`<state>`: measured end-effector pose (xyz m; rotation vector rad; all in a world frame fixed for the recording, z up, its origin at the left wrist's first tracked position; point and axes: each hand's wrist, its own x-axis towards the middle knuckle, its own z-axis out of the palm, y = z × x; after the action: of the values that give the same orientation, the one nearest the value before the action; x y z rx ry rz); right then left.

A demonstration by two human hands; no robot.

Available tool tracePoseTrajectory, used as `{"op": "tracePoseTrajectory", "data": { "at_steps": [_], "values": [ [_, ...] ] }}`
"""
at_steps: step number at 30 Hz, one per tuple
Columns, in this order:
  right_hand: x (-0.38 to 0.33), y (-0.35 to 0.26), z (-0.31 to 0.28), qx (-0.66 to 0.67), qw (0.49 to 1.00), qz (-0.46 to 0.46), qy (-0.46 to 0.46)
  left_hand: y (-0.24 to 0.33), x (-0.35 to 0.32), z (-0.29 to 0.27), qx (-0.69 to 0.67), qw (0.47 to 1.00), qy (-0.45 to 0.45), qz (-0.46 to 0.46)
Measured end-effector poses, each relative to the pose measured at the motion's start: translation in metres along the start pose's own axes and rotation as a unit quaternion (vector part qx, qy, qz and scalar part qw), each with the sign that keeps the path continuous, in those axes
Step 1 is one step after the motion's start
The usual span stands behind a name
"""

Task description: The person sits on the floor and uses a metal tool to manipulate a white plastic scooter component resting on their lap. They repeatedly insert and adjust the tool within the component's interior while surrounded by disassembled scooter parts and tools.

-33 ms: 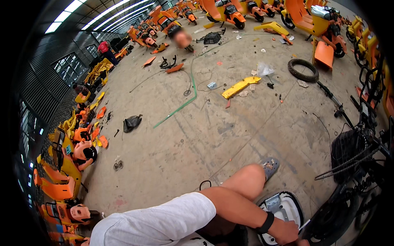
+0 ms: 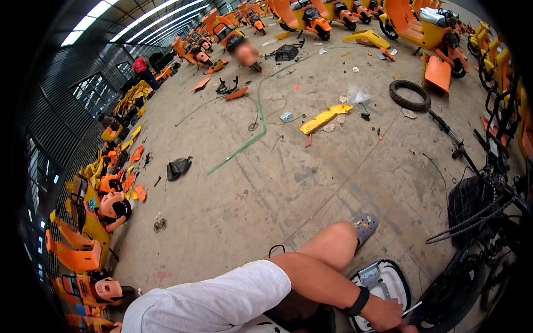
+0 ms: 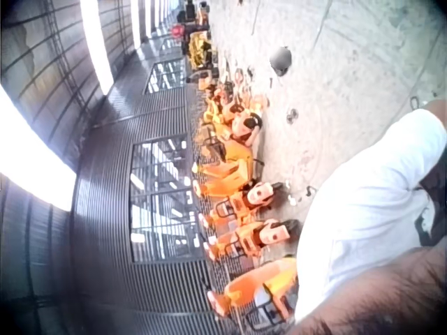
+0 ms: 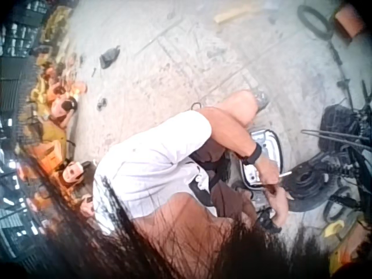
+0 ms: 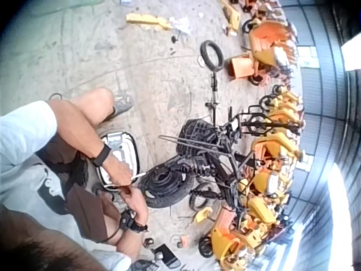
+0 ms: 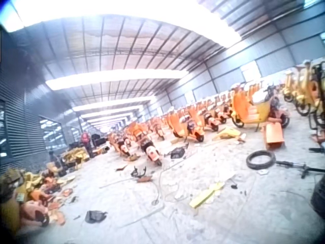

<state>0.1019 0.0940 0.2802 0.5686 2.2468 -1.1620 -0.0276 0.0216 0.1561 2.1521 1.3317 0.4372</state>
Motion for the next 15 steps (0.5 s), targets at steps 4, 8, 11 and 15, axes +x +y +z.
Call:
{"op": "tracePoseTrajectory", "data": {
  "at_steps": [4,8,11,15],
  "values": [
    [-0.004,0.002,-0.005,0.029,0.999,0.018,0.01,0.0,-0.008,-0.002,0.032,0.999,-0.026,0.026],
    [-0.01,0.0,-0.011,0.075,0.985,0.091,0.13,-0.001,-0.019,-0.01,0.106,0.99,0.016,0.094],
    [-0.012,-0.002,-0.01,0.024,0.977,0.032,0.208,0.0,-0.024,-0.016,0.16,0.978,0.073,0.109],
    [-0.005,0.001,-0.005,-0.084,0.99,0.051,0.106,0.0,-0.021,-0.025,0.116,0.985,0.081,0.103]
  ]
}}
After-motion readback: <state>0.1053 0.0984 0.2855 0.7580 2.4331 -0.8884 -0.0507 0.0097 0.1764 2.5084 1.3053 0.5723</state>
